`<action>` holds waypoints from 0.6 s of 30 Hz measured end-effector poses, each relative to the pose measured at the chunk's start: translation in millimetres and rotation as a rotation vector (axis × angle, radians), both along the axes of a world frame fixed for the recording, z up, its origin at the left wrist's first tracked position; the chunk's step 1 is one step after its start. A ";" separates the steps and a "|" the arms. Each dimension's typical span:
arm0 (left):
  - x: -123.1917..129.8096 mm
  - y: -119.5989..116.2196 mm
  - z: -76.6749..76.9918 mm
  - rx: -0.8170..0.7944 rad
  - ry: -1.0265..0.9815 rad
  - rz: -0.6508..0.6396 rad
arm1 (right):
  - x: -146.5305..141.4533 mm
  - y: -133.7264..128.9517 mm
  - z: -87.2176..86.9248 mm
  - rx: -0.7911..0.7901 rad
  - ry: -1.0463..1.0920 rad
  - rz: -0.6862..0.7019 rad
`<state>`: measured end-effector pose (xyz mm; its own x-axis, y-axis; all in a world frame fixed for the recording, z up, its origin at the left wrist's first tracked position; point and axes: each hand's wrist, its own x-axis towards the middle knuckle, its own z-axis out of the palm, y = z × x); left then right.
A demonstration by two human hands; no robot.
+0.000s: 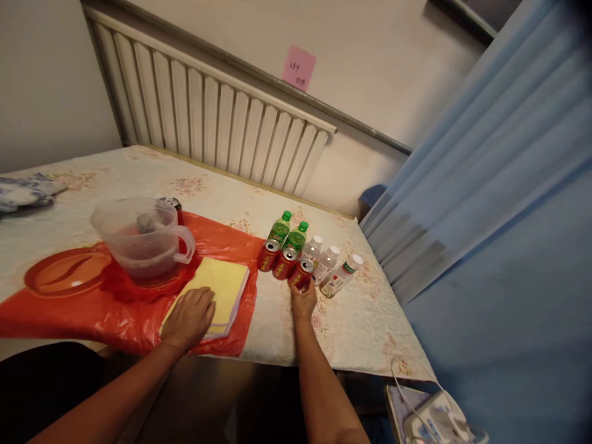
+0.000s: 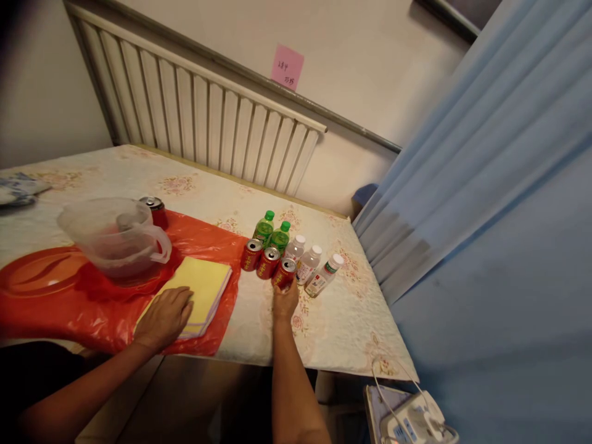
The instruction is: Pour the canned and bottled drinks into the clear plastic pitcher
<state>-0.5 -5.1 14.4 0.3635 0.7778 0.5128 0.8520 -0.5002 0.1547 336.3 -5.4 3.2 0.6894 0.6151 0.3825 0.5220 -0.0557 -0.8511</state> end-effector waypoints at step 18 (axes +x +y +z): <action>1.0 -2.2 4.7 0.000 -0.019 -0.007 | 0.8 -2.7 0.9 -0.028 -0.026 -0.010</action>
<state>0.5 -7.3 19.1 0.3588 0.7752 0.5200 0.8454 -0.5060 0.1711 337.1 -8.1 4.1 0.6859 0.6189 0.3829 0.5431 -0.0851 -0.8353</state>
